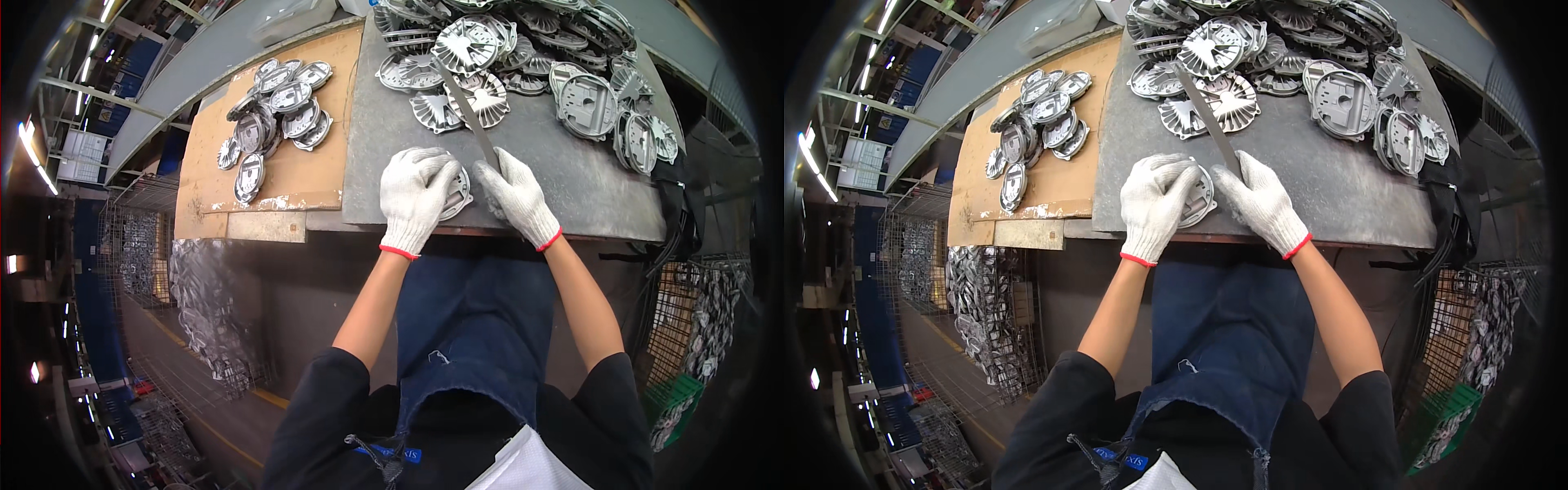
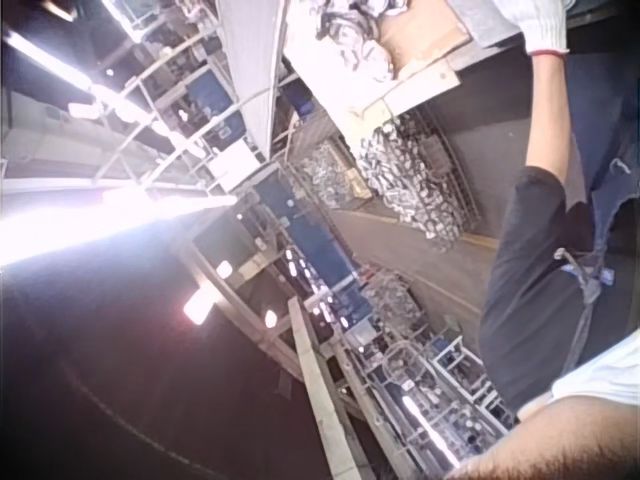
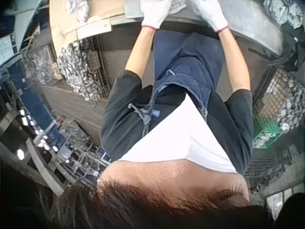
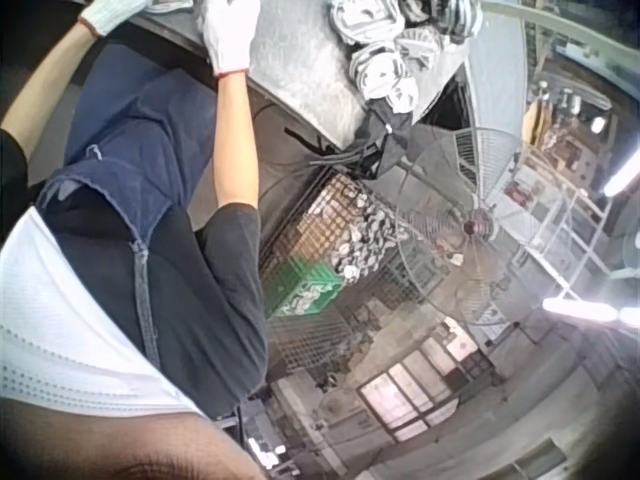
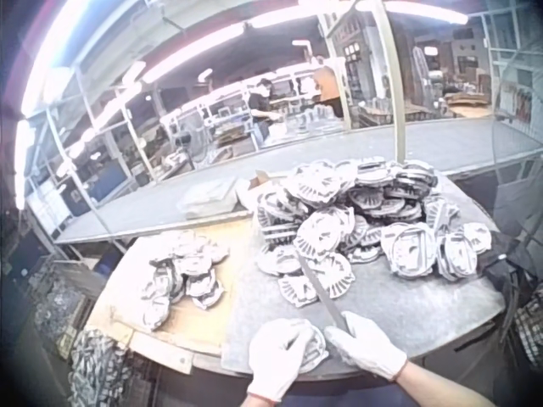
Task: The person smooths the edges of aluminum die-cast components with a metal file at a workbench.
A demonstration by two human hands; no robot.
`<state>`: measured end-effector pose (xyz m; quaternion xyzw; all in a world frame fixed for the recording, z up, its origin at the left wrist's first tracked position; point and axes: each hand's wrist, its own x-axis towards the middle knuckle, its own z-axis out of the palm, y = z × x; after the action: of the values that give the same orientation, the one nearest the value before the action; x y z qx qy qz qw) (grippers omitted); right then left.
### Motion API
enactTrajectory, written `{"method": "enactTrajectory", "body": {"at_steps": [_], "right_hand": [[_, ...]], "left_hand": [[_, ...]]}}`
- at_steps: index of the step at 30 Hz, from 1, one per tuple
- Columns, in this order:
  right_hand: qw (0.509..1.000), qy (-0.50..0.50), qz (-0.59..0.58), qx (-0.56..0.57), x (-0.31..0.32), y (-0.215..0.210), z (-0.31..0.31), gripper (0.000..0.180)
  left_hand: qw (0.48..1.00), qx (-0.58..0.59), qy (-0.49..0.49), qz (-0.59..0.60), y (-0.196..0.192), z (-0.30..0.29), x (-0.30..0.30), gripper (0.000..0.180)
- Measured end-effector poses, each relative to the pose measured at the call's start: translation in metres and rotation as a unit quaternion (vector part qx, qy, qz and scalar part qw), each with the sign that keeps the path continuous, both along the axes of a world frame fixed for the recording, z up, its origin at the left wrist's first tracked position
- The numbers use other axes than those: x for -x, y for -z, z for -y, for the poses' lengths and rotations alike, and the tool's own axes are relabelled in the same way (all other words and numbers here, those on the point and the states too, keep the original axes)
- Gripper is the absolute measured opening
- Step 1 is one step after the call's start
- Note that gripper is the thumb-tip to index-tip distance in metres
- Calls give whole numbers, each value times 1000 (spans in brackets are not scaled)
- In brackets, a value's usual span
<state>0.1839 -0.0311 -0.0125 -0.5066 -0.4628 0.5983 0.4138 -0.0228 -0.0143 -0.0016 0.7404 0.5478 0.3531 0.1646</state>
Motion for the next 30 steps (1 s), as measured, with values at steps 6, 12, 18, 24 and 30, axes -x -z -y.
{"method": "enactTrajectory", "body": {"at_steps": [6,12,18,24,30], "right_hand": [[1000,-3,-5,0,5,-7,3,29],[1000,-15,-18,11,1,-9,5,29],[963,-32,235,-130,7,-10,-3,43],[912,-10,364,-188,0,-85,34,47],[803,-131,554,-176,-29,-58,77,42]], "left_hand": [[997,-54,34,-37,3,-2,4,21],[985,-142,75,-56,1,-1,0,18],[977,-185,67,-79,20,-3,1,17],[977,-193,44,-76,14,-2,4,14],[976,-201,49,-66,17,4,4,20]]}}
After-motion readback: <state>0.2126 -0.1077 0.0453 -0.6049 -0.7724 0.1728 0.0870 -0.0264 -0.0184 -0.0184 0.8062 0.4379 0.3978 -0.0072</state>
